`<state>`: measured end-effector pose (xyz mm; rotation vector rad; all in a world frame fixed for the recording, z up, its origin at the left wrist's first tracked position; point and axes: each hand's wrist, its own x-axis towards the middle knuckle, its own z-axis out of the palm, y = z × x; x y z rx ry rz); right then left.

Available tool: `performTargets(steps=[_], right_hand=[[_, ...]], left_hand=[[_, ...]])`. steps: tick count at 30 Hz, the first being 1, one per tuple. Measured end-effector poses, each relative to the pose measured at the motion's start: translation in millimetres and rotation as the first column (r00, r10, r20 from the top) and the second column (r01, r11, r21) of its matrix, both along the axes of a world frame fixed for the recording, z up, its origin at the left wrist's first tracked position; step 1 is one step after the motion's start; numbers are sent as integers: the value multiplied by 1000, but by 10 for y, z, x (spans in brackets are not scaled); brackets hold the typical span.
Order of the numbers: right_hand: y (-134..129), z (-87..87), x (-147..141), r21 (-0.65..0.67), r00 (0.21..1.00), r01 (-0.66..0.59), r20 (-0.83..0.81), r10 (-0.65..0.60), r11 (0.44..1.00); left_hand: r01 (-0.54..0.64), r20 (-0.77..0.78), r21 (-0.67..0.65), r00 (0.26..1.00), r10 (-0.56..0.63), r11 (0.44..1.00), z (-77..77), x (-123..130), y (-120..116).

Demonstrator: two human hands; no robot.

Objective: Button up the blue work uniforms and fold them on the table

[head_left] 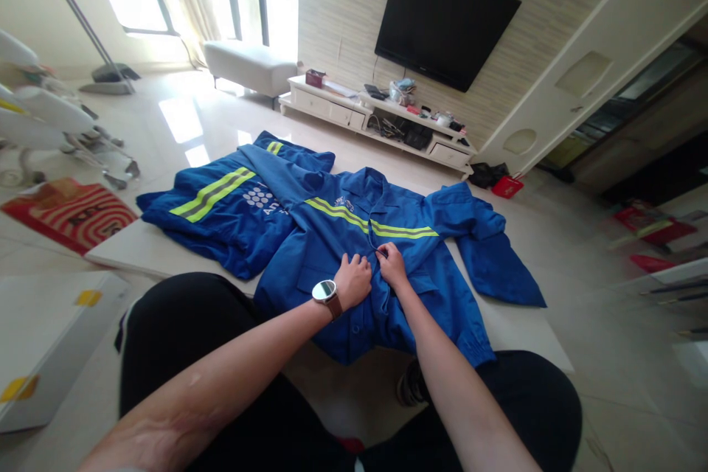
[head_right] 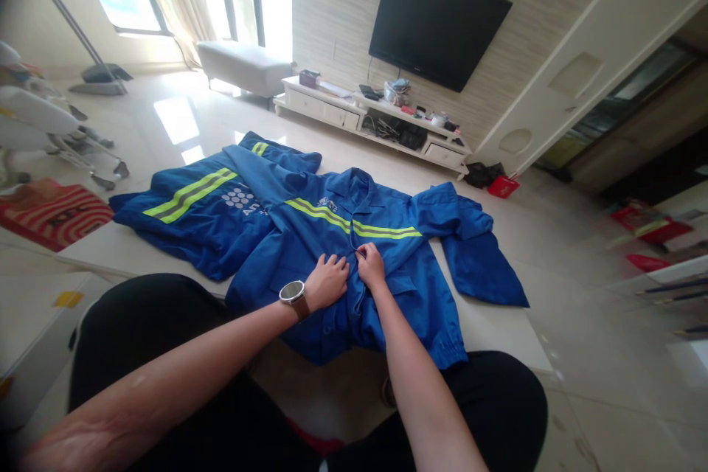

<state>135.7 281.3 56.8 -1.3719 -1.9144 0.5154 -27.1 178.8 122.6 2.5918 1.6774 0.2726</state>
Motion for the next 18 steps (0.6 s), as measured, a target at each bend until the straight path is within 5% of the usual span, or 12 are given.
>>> performTargets(steps=[18], right_hand=[[5,-2,-31,9,994,106,-28,-105,994]], left_hand=[[16,10,-14,1000,-16,1000,-36,2,54]])
